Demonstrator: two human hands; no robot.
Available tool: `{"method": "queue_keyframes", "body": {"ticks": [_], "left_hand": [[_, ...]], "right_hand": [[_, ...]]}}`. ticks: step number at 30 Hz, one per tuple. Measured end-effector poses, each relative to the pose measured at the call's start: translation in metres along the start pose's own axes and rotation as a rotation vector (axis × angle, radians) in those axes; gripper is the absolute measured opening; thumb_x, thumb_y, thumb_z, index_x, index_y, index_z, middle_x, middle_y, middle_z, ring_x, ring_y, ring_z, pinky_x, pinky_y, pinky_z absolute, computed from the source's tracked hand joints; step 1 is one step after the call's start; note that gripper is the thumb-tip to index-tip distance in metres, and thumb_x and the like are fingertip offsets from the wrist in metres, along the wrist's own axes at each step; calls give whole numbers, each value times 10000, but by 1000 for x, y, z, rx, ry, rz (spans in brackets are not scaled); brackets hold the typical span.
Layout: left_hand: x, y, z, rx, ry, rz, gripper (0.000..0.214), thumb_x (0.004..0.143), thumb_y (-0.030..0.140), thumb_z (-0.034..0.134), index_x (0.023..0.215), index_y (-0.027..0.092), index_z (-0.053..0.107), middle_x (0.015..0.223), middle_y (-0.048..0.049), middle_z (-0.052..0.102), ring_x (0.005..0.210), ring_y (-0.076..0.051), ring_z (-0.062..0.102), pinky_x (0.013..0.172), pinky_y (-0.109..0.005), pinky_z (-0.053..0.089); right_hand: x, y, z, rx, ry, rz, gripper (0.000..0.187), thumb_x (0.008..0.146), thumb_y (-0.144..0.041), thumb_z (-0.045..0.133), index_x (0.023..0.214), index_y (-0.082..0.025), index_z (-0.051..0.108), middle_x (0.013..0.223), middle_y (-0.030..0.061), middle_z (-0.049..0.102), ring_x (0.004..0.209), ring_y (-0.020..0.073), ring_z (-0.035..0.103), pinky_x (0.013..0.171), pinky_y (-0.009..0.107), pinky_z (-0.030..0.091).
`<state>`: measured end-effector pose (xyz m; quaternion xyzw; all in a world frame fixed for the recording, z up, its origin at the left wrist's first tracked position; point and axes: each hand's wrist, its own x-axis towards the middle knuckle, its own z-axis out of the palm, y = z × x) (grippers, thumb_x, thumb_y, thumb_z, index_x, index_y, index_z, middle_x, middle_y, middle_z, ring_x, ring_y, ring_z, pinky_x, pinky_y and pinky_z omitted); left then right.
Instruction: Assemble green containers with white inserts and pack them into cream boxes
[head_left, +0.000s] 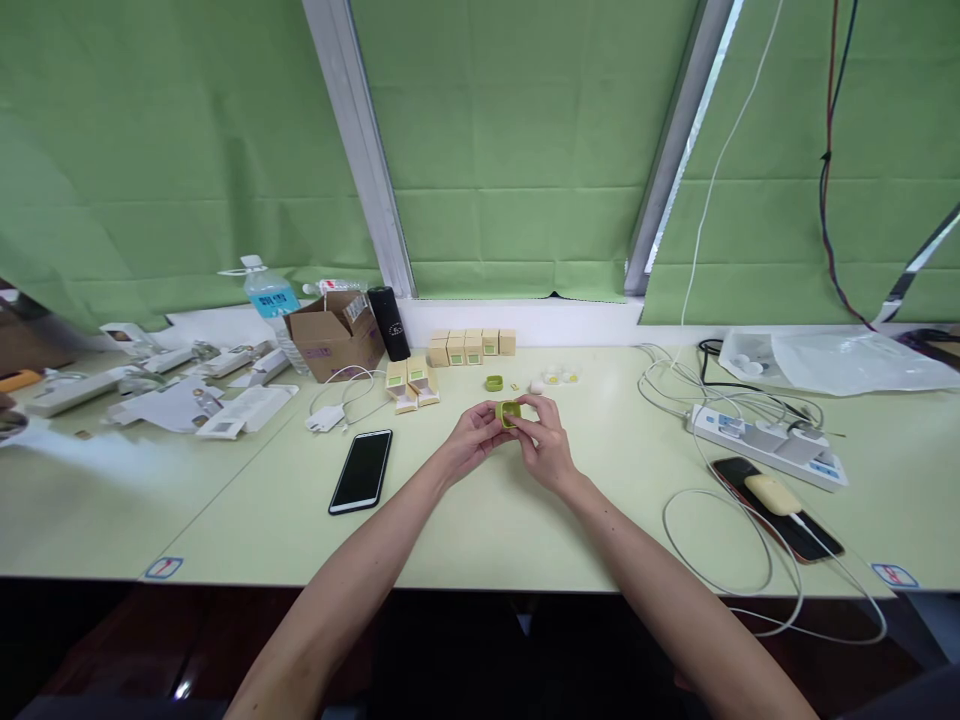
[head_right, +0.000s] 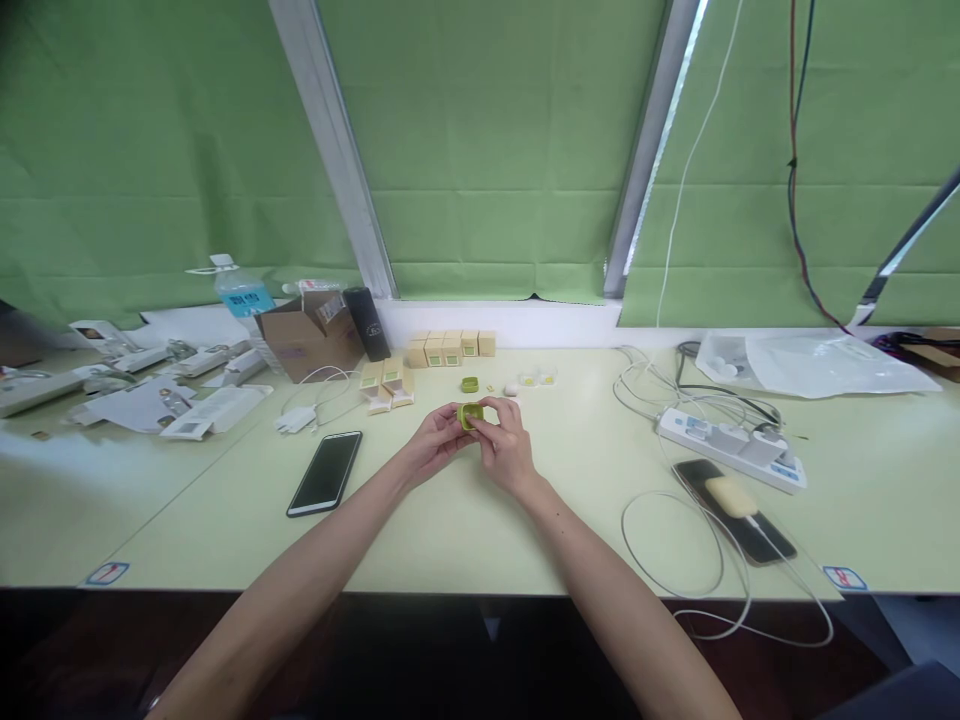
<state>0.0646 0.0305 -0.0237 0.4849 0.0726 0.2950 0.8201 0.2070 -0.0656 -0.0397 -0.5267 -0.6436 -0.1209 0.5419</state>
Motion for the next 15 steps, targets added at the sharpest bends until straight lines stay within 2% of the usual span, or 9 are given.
{"method": "queue_keyframes", "body": {"ticks": [8, 15], "left_hand": [[3, -2, 4, -58, -1, 14, 453, 711, 323, 912, 1064, 137, 699, 983, -60, 731, 907, -156, 712, 926, -309, 552], [2, -1, 1, -25, -4, 13, 423, 742, 312, 891, 1075, 140, 693, 982, -70, 736, 902, -164, 722, 924, -322, 556]], "right_hand": [[5, -6, 0, 41, 154, -75, 279, 950, -146, 573, 1105, -292, 754, 1217, 93, 662, 1184, 258, 571, 973, 501, 544], [4, -4, 2, 44, 127, -44, 253, 959, -165, 563, 1047, -291, 764, 1211, 96, 659, 1204, 263, 568, 957, 507, 554]]}}
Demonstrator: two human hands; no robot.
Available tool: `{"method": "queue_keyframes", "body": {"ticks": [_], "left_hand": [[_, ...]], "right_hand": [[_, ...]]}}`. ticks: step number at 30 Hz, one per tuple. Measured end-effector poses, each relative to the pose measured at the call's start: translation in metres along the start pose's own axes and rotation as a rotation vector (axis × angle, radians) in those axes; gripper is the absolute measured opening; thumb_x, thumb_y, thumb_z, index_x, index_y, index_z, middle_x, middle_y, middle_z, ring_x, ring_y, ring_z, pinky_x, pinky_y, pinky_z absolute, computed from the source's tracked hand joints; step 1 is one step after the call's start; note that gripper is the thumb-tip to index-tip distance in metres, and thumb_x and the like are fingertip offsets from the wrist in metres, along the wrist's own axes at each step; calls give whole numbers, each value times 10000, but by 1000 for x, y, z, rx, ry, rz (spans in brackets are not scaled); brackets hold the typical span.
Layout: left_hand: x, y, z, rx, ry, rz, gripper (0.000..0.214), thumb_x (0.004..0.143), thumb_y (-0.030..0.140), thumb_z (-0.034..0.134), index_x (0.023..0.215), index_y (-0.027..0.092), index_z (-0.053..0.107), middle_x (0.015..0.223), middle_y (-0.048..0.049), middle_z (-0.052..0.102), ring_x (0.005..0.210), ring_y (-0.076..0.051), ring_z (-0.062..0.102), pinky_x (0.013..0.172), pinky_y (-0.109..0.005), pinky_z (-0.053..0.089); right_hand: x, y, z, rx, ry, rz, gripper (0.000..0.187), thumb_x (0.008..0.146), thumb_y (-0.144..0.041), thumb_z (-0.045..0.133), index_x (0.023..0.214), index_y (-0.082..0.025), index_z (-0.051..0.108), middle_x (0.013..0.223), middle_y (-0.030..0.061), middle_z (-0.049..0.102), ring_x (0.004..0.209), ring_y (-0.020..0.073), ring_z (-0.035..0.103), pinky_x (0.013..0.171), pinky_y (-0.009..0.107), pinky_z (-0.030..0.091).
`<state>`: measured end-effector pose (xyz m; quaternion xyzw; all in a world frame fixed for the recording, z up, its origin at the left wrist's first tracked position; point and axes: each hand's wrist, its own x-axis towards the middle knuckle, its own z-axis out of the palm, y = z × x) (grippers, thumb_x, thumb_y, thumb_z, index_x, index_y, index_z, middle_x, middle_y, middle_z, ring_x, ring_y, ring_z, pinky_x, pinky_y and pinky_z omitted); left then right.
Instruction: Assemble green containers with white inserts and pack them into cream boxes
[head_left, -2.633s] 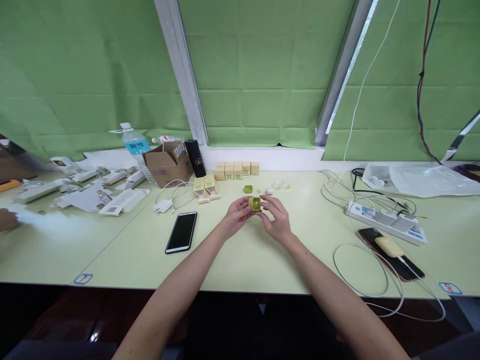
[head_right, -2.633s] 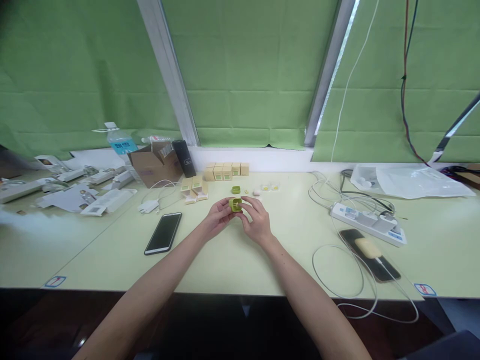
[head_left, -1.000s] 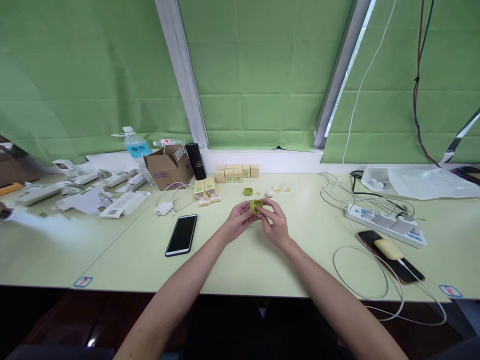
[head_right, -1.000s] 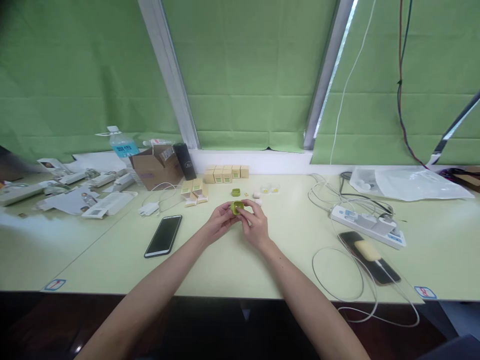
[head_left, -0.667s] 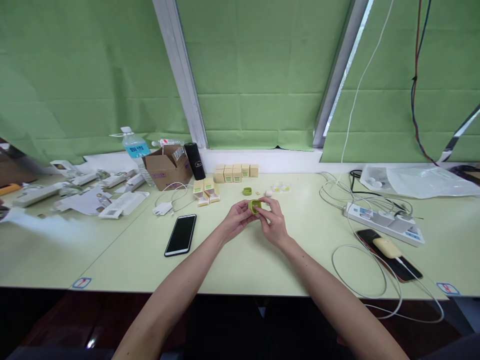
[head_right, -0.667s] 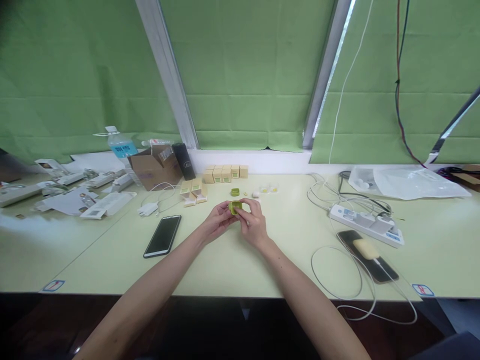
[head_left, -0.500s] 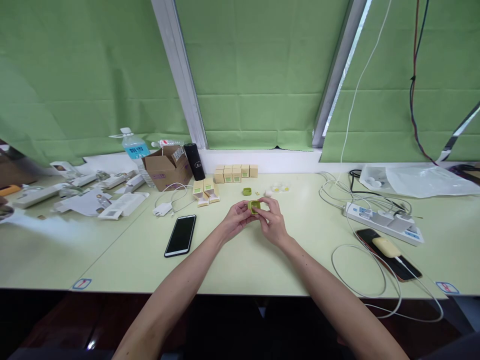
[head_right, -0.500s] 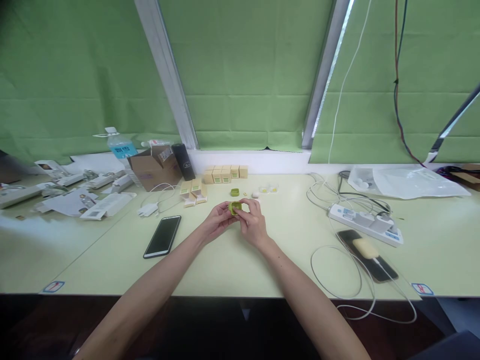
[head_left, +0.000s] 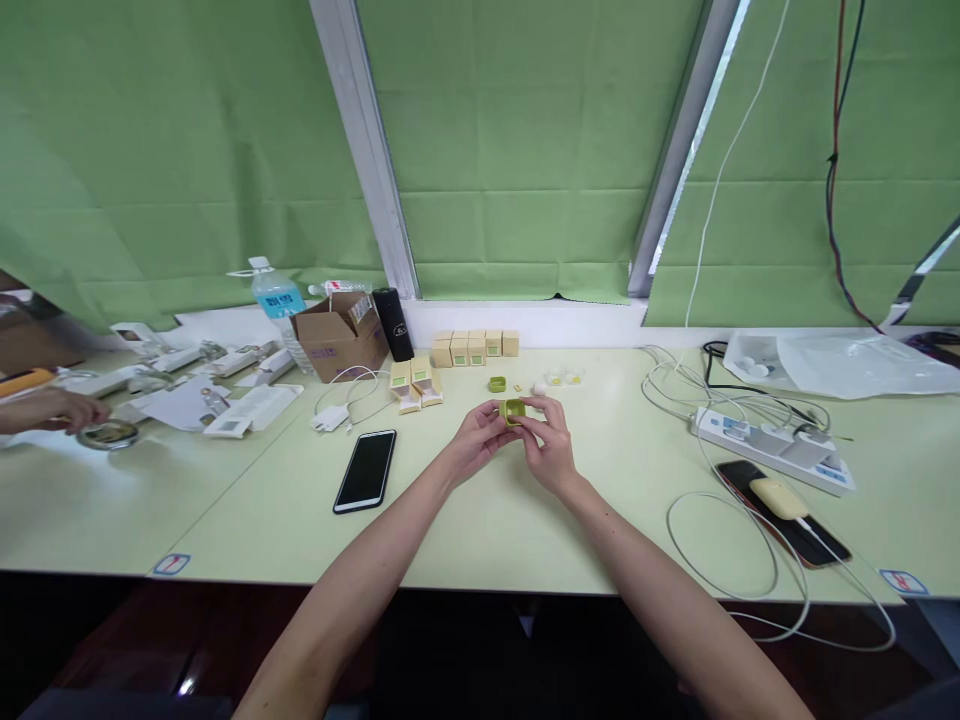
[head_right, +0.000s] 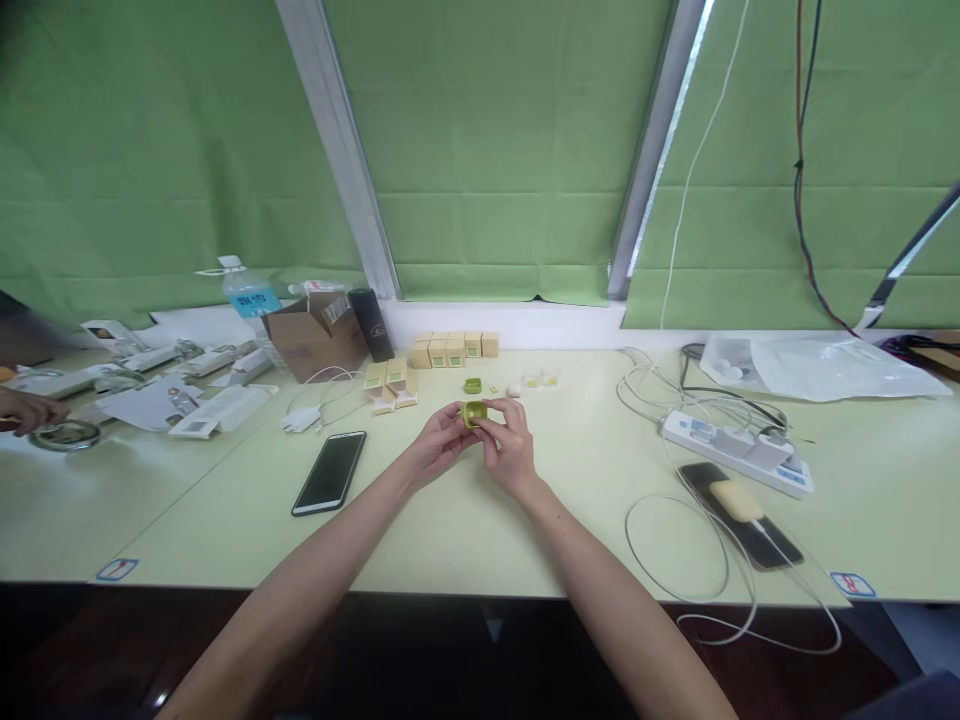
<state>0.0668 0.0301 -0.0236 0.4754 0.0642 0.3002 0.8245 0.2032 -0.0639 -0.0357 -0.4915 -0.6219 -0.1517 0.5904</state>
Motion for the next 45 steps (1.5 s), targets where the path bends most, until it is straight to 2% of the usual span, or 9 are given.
{"method": "queue_keyframes", "body": {"ticks": [8, 14, 17, 24, 28, 33, 38, 40, 45], "left_hand": [[2, -3, 6, 31, 90, 73, 408, 755, 276, 880, 1095, 152, 692, 1050, -71, 736, 947, -173, 724, 986, -350, 550], [8, 0, -8, 67, 222, 160, 569, 664, 265, 934, 1144, 177, 643, 1068, -58, 736, 954, -222, 752, 1106, -481, 482], [10, 0, -14, 95, 252, 174, 585, 653, 272, 936, 1141, 180, 628, 1037, -49, 733, 954, -219, 749, 1102, -491, 485], [15, -11, -18, 274, 290, 225, 599, 624, 291, 933, 1128, 167, 634, 1011, -57, 715, 918, -206, 721, 975, -476, 558], [14, -13, -17, 316, 278, 228, 572, 644, 302, 919, 1123, 166, 638, 1008, -55, 714, 924, -197, 713, 969, -451, 564], [13, -11, -13, 333, 268, 239, 578, 648, 320, 920, 1127, 163, 637, 1001, -56, 714, 916, -194, 716, 947, -424, 572], [13, -10, -12, 255, 263, 199, 602, 653, 373, 925, 1132, 152, 636, 1011, -76, 731, 878, -209, 741, 929, -428, 581], [12, -9, -11, 207, 257, 180, 584, 676, 404, 913, 1125, 144, 643, 1009, -84, 739, 851, -213, 752, 916, -413, 579], [12, -7, -13, 171, 224, 174, 494, 755, 452, 854, 1084, 124, 683, 1056, -121, 749, 837, -203, 744, 811, -343, 576]], "right_hand": [[6, 3, -7, 76, -55, 74, 224, 936, -194, 589, 1066, -300, 737, 1264, 72, 658, 1299, 266, 526, 1061, 539, 514], [2, 35, -19, -48, 99, 386, 342, 921, -243, 534, 1251, -264, 619, 1304, 110, 603, 1281, 255, 496, 876, 411, 623], [-6, 55, -18, -316, -49, 497, 472, 893, -195, 512, 1360, -237, 569, 1371, 121, 577, 1317, 301, 435, 927, 479, 584], [-11, 79, -6, -582, -272, 409, 568, 871, -111, 540, 1432, -194, 523, 1469, 157, 523, 1318, 344, 401, 889, 460, 552], [8, 85, -8, -683, -434, 358, 521, 862, -89, 582, 1360, -245, 582, 1413, 150, 558, 1269, 324, 432, 756, 368, 552], [25, 81, -7, -684, -584, 432, 360, 892, -69, 562, 1193, -236, 667, 1285, 153, 609, 1212, 292, 495, 785, 351, 526], [23, 75, -6, -656, -545, 477, 315, 904, -62, 507, 1157, -184, 651, 1124, 157, 682, 1130, 283, 565, 795, 370, 527], [21, 72, -5, -548, -418, 545, 277, 923, -134, 511, 1167, -180, 633, 1101, 144, 698, 1083, 278, 595, 797, 392, 543], [18, 55, 2, 331, 111, 813, 549, 779, -509, 738, 1195, -163, 641, 1071, 116, 730, 946, 250, 681, 835, 458, 608]]}}
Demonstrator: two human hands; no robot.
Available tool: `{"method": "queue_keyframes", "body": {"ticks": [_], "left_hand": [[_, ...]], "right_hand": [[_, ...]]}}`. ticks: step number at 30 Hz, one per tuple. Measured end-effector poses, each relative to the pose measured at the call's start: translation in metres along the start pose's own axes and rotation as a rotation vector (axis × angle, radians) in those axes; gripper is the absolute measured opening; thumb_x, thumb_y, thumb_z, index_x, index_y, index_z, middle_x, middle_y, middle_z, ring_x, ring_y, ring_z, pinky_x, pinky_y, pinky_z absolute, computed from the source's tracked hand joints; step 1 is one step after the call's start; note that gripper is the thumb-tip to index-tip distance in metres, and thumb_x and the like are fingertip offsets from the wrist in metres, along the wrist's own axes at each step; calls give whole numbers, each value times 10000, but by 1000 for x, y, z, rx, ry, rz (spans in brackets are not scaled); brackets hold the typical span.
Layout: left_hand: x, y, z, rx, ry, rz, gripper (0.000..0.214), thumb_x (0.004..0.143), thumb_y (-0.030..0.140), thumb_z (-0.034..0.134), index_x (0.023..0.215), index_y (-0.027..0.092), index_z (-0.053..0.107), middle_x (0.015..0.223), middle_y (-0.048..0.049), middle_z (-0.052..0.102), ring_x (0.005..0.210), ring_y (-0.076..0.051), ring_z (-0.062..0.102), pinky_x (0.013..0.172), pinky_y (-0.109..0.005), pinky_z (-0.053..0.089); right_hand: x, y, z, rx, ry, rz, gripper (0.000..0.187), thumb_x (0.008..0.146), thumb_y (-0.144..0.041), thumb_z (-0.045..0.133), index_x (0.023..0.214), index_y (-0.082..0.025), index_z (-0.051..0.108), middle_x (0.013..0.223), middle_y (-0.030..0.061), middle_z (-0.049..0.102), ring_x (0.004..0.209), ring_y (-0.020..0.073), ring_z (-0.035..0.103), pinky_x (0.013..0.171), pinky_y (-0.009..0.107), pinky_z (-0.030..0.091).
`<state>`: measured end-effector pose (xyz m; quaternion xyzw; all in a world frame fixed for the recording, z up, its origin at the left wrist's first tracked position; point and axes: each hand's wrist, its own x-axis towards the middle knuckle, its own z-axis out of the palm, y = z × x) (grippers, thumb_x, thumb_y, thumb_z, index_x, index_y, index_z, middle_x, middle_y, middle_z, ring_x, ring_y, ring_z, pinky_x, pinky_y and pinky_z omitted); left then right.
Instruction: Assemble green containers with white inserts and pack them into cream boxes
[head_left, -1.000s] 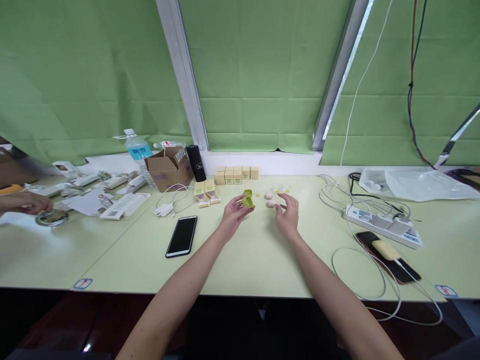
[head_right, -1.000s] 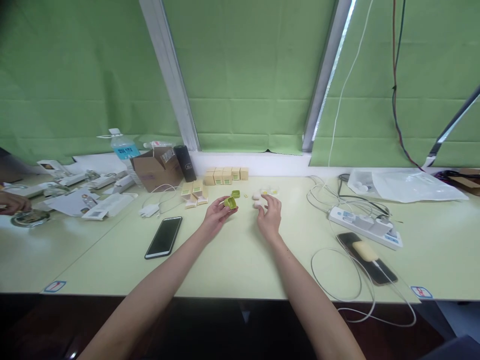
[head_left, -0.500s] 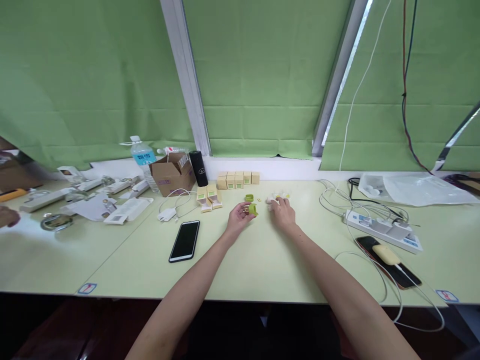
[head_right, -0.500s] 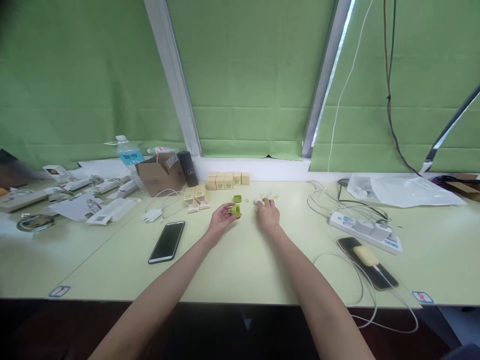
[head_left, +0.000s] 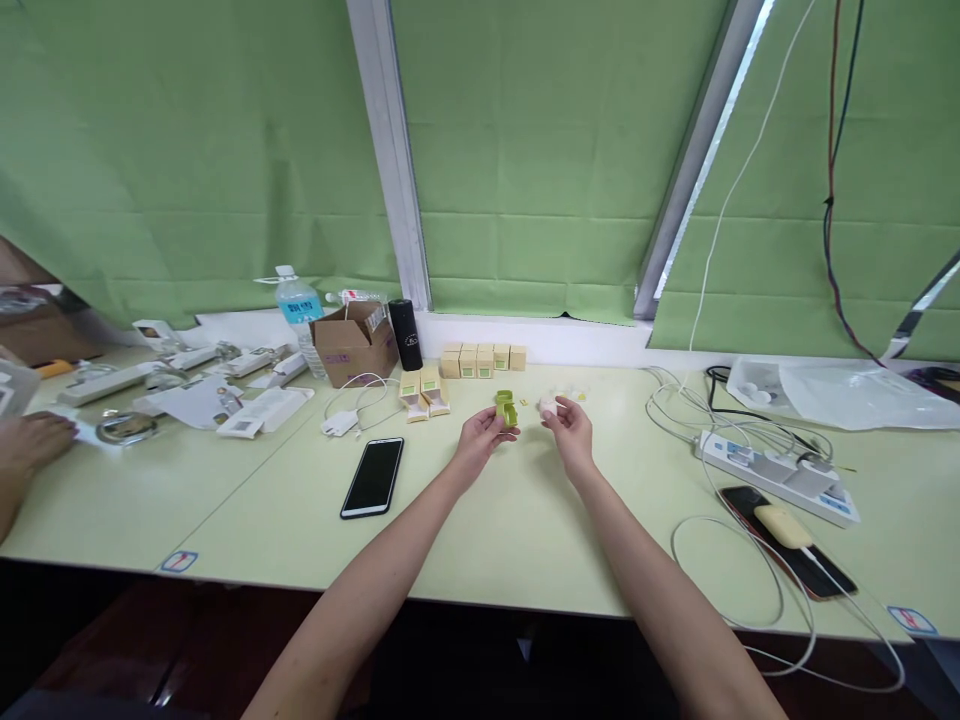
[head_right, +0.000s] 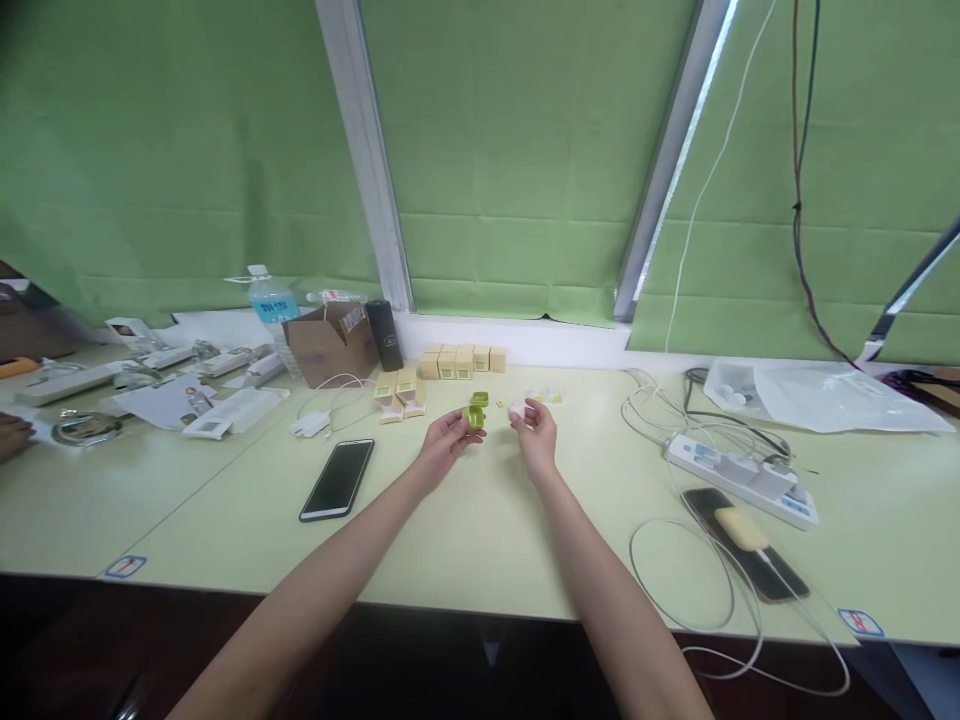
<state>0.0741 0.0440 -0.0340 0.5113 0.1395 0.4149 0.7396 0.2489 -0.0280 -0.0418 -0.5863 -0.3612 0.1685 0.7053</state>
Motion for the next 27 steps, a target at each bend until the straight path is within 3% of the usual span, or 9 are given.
{"method": "queue_keyframes", "body": {"ticks": [2, 4, 10, 18, 27], "left_hand": [[1, -2, -2, 34, 9, 18, 484, 768, 455, 842, 1092, 129, 691, 1050, -119, 753, 827, -195, 736, 789, -333, 568], [3, -4, -4, 73, 33, 34, 503, 756, 462, 847, 1097, 127, 692, 1014, -113, 758, 814, -194, 728, 796, -345, 565], [3, -6, -3, 167, 62, 90, 588, 713, 447, 877, 1184, 152, 685, 1026, -88, 748, 847, -179, 692, 839, -354, 566], [-1, -1, 0, 255, 7, 93, 490, 738, 382, 862, 1163, 181, 725, 972, -48, 735, 769, -142, 631, 791, -315, 533], [-6, -1, 8, 279, -30, 80, 450, 736, 379, 862, 1113, 176, 725, 1098, -90, 736, 942, -194, 671, 905, -336, 514]], "right_hand": [[-8, -8, 3, 209, -76, 71, 605, 685, -550, 825, 1135, -167, 697, 1057, 107, 749, 958, 253, 698, 896, 477, 605], [-15, -17, 4, 280, -168, 109, 563, 641, -543, 868, 1046, -172, 746, 1035, 94, 766, 961, 253, 703, 931, 482, 595], [-25, -34, 1, 246, -287, 186, 548, 616, -543, 889, 1003, -170, 787, 983, 89, 786, 916, 246, 709, 852, 437, 612], [-24, -33, 0, 150, -323, 243, 515, 591, -539, 887, 943, -169, 822, 899, 82, 796, 763, 208, 696, 767, 390, 605], [-23, -31, -1, 176, -341, 270, 454, 581, -519, 889, 865, -170, 820, 826, 74, 782, 691, 191, 671, 716, 370, 585]]}}
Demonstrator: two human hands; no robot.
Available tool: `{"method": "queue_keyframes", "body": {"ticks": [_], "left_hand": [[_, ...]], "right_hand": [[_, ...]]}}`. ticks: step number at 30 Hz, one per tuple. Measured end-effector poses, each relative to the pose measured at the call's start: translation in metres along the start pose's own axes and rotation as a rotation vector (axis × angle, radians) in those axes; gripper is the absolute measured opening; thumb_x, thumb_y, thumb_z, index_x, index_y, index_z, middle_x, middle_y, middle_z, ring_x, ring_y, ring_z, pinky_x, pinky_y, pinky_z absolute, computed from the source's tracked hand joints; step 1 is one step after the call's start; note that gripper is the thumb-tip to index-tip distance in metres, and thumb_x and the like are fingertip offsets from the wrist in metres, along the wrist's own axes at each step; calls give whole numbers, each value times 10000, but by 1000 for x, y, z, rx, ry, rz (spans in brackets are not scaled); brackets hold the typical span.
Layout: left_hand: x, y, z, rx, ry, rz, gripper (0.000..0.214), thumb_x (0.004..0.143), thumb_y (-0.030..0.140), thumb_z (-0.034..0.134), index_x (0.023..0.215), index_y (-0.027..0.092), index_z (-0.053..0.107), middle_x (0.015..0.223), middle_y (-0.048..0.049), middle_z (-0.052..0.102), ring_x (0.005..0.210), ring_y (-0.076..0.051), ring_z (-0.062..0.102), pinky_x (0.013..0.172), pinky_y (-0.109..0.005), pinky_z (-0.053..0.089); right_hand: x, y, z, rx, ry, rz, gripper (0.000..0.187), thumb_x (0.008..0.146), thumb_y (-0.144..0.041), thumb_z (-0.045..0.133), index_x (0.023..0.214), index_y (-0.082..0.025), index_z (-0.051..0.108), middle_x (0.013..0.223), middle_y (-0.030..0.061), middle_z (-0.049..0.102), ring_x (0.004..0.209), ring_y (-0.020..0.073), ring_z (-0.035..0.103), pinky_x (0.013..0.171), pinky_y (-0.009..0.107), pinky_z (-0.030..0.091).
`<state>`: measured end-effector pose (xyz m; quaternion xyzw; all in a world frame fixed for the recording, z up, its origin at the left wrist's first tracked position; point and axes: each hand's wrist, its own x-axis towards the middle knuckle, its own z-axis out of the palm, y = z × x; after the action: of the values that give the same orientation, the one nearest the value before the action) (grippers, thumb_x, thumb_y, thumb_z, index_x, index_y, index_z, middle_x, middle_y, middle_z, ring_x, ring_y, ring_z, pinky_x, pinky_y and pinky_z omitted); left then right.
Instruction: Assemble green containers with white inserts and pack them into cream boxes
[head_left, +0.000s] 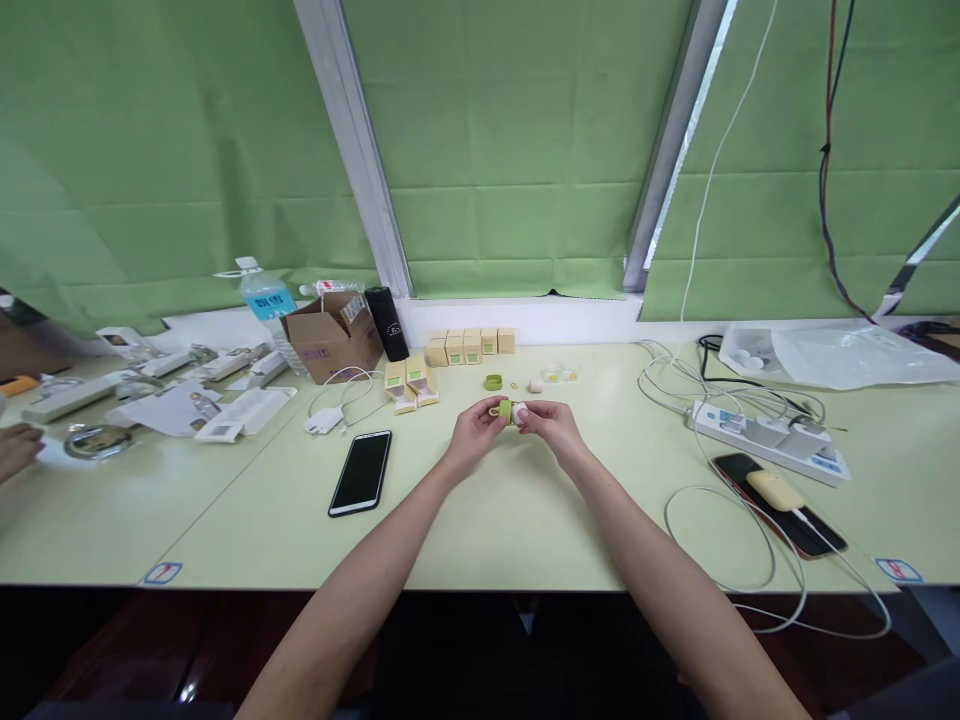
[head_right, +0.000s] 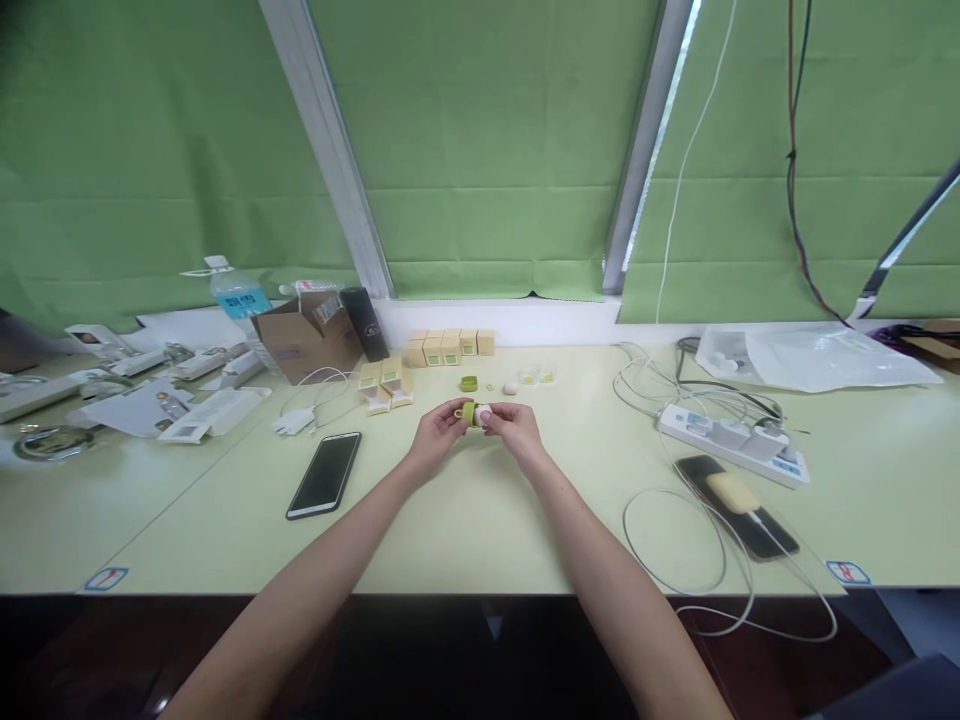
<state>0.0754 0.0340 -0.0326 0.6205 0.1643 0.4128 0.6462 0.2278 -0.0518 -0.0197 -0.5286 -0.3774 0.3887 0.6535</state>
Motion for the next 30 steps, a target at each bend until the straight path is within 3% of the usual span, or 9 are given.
{"method": "queue_keyframes", "body": {"ticks": [12, 19, 25, 30], "left_hand": [[-7, -5, 6, 296, 54, 186, 389, 895, 413, 702, 1242, 238, 679, 1242, -93, 673, 1023, -212, 619, 950, -344, 491], [-13, -2, 12, 634, -14, 321, 511, 898, 290, 678, 1382, 257, 518, 1377, -113, 549, 1074, -213, 590, 803, -318, 498], [-11, -5, 15, 614, 50, 289, 464, 883, 227, 678, 1318, 246, 519, 1284, -96, 581, 1005, -194, 588, 802, -313, 488], [-10, -4, 14, 473, 105, 246, 397, 877, 241, 688, 1258, 230, 577, 1192, -88, 613, 937, -184, 591, 802, -314, 486]], "right_hand": [[-2, 3, 6, 115, 30, 28, 470, 559, -514, 919, 841, -160, 791, 785, 65, 761, 704, 182, 677, 706, 360, 611], [-3, 3, 8, 137, 57, 15, 529, 593, -572, 896, 876, -137, 790, 800, 72, 767, 729, 181, 693, 734, 347, 613], [-7, 3, 15, 155, 34, -4, 512, 622, -556, 889, 905, -140, 792, 856, 87, 785, 766, 198, 719, 782, 358, 610], [-12, 3, 23, 169, -43, -51, 503, 681, -560, 857, 935, -133, 784, 886, 99, 788, 827, 227, 740, 867, 415, 614]]}}
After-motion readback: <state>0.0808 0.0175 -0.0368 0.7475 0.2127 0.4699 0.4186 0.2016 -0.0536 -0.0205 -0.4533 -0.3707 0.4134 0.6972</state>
